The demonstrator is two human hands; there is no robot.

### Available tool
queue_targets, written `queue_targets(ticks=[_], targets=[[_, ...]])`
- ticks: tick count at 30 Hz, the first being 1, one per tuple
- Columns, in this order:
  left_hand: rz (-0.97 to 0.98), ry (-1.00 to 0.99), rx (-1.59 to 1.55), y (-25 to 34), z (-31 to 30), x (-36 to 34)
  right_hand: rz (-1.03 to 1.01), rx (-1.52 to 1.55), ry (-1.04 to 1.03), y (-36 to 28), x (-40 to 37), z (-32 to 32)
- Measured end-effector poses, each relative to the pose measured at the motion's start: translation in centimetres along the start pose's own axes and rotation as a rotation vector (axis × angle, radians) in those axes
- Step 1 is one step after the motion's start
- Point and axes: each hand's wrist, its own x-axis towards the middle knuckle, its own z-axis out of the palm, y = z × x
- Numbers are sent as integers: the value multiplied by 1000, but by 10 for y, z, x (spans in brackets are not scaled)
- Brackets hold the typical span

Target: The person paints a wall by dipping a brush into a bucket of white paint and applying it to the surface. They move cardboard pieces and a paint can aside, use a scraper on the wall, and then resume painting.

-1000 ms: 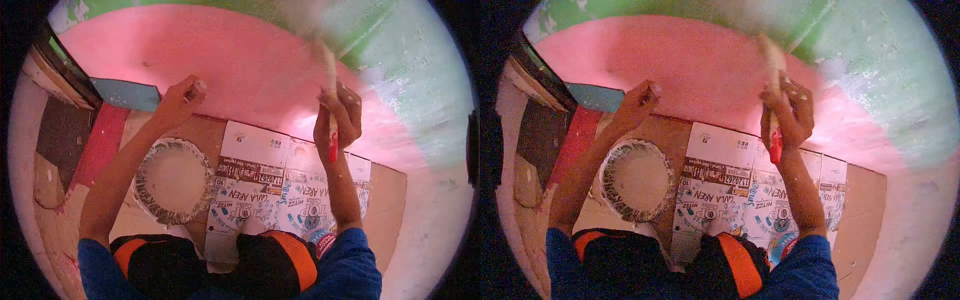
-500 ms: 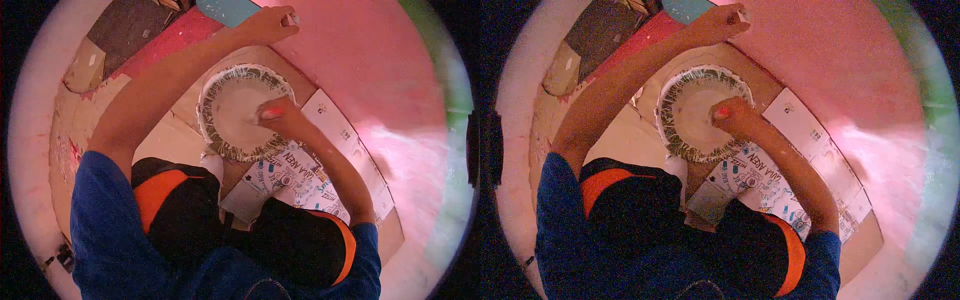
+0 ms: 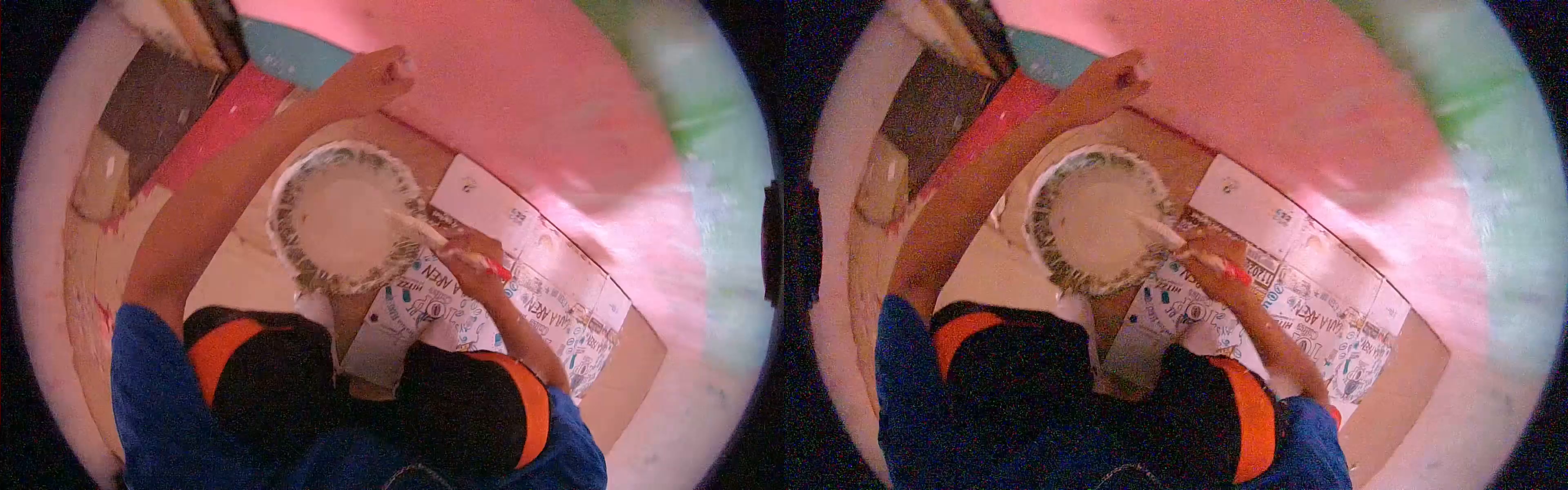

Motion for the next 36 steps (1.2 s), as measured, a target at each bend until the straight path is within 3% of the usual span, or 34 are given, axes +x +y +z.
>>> queue_targets(ticks=[3,5,6,7,9,11,15,17,19,22,23,24,25,26,27,29,30,31,33,34,36], targets=[[-91,-38,-36,20,4,-5,114,-4,-27,12,-33,10],[-69,-59,-24,11,11,0,281,362,147,25,-36,34],[-41,-53,-1,13,11,0,273,337,194,34,-35,43],[-46,-57,-17,21,10,0,547,526,302,33,-35,49],[-34,-85,-30,32,10,-1,824,732,441,31,-39,40],[-102,-143,39,37,12,3,791,1160,627,4,-16,-31],[-82,-157,-125,54,22,7,492,316,662,25,-30,-112],[-84,-160,-152,59,29,10,80,-263,631,49,-28,-149],[-99,-164,-180,65,36,10,-47,-517,560,63,-16,-184],[-81,-193,-157,73,43,13,-391,-783,825,31,-7,-221],[-90,-206,-152,72,46,12,-384,-783,821,39,-9,-213],[-94,-212,-146,72,47,13,-82,-210,882,55,-11,-195],[-89,-209,-147,70,49,13,150,97,768,71,-15,-173],[-75,-225,-179,68,50,12,409,373,688,87,-20,-151],[-58,-236,-208,68,49,14,591,375,486,102,-30,-122],[-57,-213,-179,77,45,15,-16,-633,62,142,-45,-75],[-64,-210,-151,79,44,15,-17,-630,67,163,-46,-71],[-63,-204,-144,78,44,18,124,-82,211,158,-26,-89],[-58,-160,-160,72,46,11,88,-367,376,104,-6,-147],[-73,-161,-159,68,48,8,-86,-414,554,66,8,-174],[-64,-193,-102,60,48,7,-208,-439,879,36,22,-183]])
